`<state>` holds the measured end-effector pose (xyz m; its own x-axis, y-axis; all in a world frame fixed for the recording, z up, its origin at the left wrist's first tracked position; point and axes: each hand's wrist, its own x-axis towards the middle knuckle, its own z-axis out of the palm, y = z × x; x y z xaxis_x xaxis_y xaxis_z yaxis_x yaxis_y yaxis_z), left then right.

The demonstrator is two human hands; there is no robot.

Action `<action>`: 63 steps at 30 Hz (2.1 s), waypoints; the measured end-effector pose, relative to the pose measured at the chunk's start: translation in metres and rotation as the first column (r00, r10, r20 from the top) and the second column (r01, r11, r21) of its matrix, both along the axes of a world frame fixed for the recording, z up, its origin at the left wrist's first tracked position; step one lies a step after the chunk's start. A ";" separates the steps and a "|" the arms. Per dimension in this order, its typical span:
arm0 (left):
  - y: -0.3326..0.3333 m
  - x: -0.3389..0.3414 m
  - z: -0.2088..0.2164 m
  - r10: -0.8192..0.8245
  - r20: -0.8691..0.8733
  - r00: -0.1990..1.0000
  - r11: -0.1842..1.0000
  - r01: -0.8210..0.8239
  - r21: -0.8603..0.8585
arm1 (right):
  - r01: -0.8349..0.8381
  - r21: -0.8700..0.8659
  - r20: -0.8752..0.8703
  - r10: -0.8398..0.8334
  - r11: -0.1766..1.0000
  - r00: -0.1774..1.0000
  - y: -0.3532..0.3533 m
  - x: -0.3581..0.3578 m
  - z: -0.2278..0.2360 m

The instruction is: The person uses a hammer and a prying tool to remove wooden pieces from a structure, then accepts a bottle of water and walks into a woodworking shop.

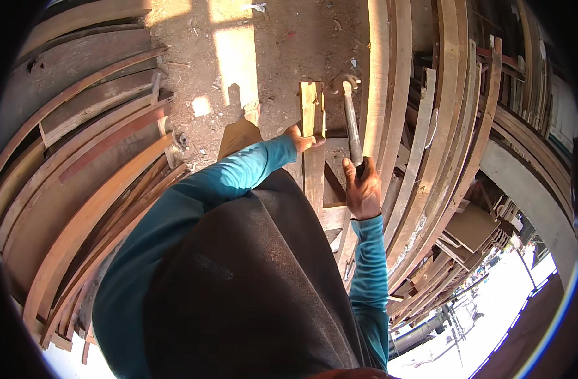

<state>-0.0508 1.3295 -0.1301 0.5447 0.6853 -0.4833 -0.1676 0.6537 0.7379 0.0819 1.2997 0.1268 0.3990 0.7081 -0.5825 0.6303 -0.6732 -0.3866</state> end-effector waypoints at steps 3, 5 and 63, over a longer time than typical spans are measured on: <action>0.005 -0.009 0.013 -0.230 -0.130 0.965 0.967 0.211 -0.141 | 0.283 0.299 -0.224 -0.221 0.911 0.949 0.027 -0.035 0.040; 0.009 -0.010 0.015 -0.249 -0.146 0.958 0.967 0.236 -0.099 | 0.274 0.552 -0.265 -0.146 0.787 0.953 0.035 -0.038 0.038; -0.016 -0.033 -0.015 0.312 0.344 0.885 0.503 0.153 -0.851 | 0.582 0.086 -0.313 -0.533 0.808 0.786 -0.097 -0.088 -0.029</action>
<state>-0.0834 1.3130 -0.1455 0.7996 0.1253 -0.5873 -0.3720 0.8710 -0.3207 -0.0061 1.2024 0.0981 0.6054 0.5054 -0.6149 0.0234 -0.7835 -0.6209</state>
